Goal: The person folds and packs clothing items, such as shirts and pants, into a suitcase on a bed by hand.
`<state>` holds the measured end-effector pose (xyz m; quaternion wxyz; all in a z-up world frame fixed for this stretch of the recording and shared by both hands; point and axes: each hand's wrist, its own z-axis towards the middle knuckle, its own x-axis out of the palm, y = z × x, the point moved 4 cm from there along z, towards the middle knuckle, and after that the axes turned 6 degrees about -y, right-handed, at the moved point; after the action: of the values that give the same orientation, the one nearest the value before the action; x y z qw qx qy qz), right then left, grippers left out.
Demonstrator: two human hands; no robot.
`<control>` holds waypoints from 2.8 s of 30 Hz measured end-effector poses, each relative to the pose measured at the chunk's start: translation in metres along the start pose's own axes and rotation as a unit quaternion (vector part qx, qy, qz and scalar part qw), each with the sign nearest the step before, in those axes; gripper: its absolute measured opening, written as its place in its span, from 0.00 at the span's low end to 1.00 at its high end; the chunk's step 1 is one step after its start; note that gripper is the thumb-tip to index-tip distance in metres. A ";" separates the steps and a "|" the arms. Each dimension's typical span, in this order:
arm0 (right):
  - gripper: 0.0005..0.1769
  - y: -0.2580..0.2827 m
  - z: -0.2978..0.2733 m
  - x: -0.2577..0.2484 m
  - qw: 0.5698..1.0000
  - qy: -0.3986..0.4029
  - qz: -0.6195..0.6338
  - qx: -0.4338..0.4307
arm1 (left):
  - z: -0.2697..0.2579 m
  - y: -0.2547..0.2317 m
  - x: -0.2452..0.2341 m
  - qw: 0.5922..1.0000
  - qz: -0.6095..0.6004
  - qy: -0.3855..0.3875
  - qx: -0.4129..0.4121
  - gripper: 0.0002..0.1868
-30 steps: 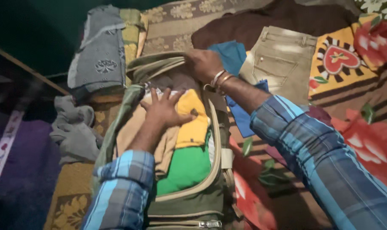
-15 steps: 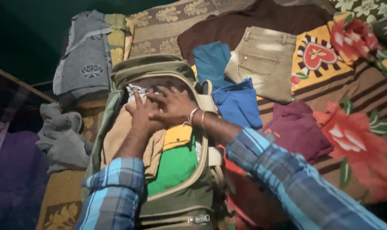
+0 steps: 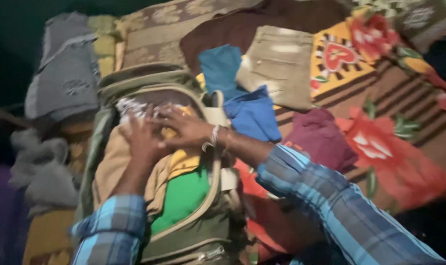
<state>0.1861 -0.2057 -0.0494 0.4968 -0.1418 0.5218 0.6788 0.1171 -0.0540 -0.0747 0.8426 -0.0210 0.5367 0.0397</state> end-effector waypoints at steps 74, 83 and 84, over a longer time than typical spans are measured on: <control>0.36 -0.209 -0.406 -0.149 0.855 -0.358 0.109 0.358 | -0.114 -0.339 0.255 0.609 -0.709 0.017 -0.356 0.21; 0.38 -0.182 -0.349 -0.148 0.879 -0.320 0.000 0.354 | -0.106 -0.338 0.184 0.736 -0.594 -0.033 -0.322 0.29; 0.32 -0.179 -0.344 -0.148 0.877 -0.330 0.109 0.332 | -0.106 -0.339 0.180 0.733 -0.589 -0.014 -0.340 0.30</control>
<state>0.2902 -0.5828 -0.1886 0.5808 0.3217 0.5342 0.5233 0.1276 -0.3914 -0.2850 0.6412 -0.6176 0.3554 -0.2848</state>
